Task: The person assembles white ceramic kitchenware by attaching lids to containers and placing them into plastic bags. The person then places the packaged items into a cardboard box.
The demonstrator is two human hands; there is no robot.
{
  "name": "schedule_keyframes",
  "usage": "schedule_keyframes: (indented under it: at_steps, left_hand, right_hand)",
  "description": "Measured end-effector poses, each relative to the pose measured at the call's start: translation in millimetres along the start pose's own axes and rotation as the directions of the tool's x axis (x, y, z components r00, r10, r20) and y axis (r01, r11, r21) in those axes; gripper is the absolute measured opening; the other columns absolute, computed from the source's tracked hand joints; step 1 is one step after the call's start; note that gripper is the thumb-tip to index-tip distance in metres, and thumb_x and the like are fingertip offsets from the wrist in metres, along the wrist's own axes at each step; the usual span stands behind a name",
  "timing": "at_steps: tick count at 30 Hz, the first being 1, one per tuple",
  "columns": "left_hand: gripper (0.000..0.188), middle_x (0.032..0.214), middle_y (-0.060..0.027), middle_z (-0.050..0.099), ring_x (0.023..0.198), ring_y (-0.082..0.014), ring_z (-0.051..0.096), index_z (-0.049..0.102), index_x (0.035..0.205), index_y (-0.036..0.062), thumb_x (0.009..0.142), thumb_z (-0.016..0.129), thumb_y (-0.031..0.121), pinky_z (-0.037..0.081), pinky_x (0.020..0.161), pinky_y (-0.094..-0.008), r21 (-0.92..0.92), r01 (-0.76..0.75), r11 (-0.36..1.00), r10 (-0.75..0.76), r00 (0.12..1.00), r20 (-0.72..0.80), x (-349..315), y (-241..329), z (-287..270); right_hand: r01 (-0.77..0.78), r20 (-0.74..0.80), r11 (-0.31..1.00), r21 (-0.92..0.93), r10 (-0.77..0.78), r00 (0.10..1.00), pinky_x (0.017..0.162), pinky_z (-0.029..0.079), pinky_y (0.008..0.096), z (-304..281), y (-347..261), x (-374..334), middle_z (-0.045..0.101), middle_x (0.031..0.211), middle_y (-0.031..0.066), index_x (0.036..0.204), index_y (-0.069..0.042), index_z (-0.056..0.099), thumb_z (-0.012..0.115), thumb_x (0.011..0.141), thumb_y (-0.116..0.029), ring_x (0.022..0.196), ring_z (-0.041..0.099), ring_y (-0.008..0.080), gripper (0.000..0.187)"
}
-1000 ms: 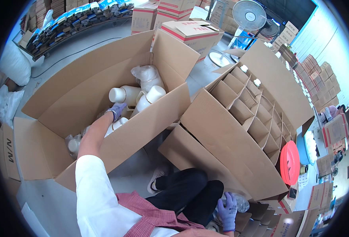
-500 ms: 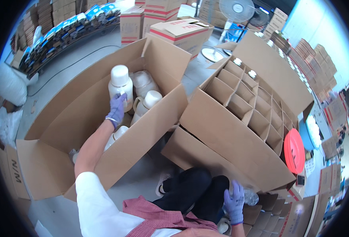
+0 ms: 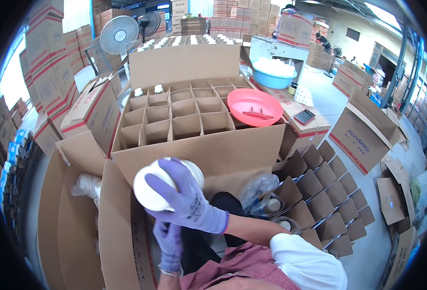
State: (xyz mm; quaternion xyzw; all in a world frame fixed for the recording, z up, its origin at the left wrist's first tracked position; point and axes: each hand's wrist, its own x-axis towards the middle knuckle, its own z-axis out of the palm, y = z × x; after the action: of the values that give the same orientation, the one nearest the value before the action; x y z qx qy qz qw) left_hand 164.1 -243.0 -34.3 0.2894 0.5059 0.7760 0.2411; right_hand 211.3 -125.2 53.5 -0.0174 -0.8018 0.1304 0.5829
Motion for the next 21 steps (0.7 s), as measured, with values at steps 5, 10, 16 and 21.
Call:
schedule_keyframes:
  at_steps: [5,10,16,21]
  left_hand:
    - [0.02,0.093,0.0044,0.065,0.077,-0.0005,0.05,0.067,0.109,0.0003,0.09,0.067,0.005,0.039,0.067,-0.0172,-0.101,0.247,0.964,-0.244,0.969,0.036,-70,-67,20]
    - [0.03,0.105,-0.0085,0.069,0.091,-0.0179,0.065,0.064,0.119,-0.0023,0.091,0.064,0.007,0.052,0.082,-0.0307,0.397,0.154,0.905,-0.192,0.98,0.057,-143,-116,-26]
    - [0.033,0.124,-0.0131,0.065,0.1,-0.0203,0.065,0.06,0.128,-0.0025,0.097,0.052,0.007,0.052,0.091,-0.033,0.765,0.057,0.642,-0.364,0.9,0.239,-102,-108,-79]
    - [0.036,0.128,-0.0174,0.06,0.112,-0.0255,0.062,0.056,0.131,-0.0044,0.099,0.045,0.009,0.048,0.098,-0.0358,0.531,0.011,0.847,-0.023,1.0,0.015,-61,-71,-11]
  right_hand:
    - [-0.33,0.471,0.806,0.492,0.072,0.879,0.107,0.041,0.0457,-83,32,-33,0.048,0.139,0.0199,0.142,-0.005,0.046,0.089,0.065,-0.03,0.129,0.049,0.0365,0.092]
    - [-0.422,0.031,0.884,0.199,0.425,0.905,0.106,0.043,0.0451,-133,118,11,0.051,0.136,0.0196,0.141,-0.004,0.044,0.089,0.066,-0.025,0.128,0.05,0.0338,0.091]
    - [-0.351,-0.132,0.665,-0.659,0.357,0.925,0.101,0.044,0.0491,-214,277,5,0.055,0.127,0.0213,0.129,-0.003,0.054,0.079,0.077,-0.024,0.122,0.05,0.0402,0.061]
    - [-0.079,0.215,0.956,-0.284,0.144,0.966,0.101,0.044,0.0493,-149,159,-64,0.058,0.123,0.0213,0.12,-0.001,0.06,0.074,0.078,-0.018,0.118,0.053,0.0409,0.048]
